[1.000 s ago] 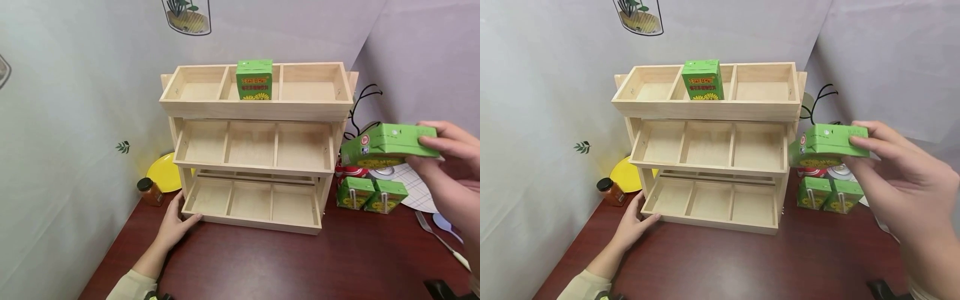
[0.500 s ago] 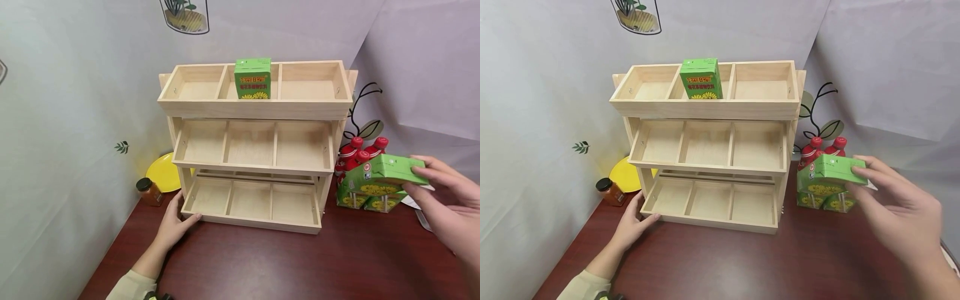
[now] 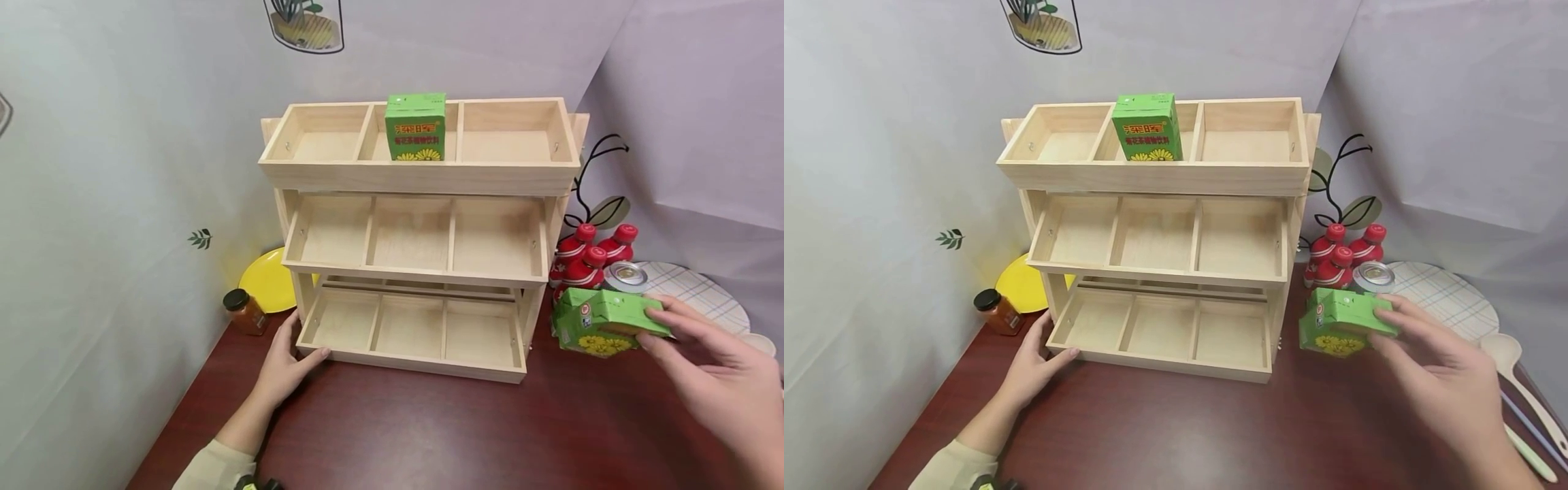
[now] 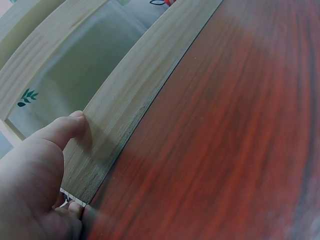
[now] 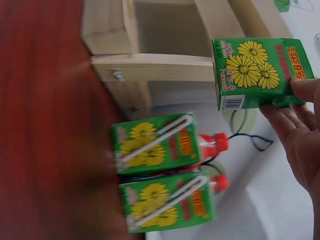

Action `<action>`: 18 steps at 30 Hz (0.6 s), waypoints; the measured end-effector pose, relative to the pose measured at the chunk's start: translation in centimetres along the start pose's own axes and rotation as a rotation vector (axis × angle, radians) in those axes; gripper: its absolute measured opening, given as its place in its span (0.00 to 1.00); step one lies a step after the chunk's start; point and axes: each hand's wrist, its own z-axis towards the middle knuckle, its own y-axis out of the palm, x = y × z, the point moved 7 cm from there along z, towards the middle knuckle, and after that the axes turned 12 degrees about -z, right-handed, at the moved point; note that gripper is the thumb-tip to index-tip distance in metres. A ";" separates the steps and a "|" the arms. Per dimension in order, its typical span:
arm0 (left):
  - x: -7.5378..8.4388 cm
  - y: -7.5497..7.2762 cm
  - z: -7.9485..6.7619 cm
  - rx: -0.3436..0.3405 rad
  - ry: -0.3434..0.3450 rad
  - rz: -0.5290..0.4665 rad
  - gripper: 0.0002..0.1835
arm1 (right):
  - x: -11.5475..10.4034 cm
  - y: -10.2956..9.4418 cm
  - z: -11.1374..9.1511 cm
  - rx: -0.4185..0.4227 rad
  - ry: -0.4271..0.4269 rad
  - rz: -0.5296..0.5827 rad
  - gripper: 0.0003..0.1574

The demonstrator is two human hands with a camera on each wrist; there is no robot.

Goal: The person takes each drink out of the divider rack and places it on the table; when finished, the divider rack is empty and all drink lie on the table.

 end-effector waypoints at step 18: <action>-0.1 0.1 0.0 0.005 -0.008 0.009 0.51 | 6.4 1.6 -3.8 -0.151 0.097 -0.452 0.26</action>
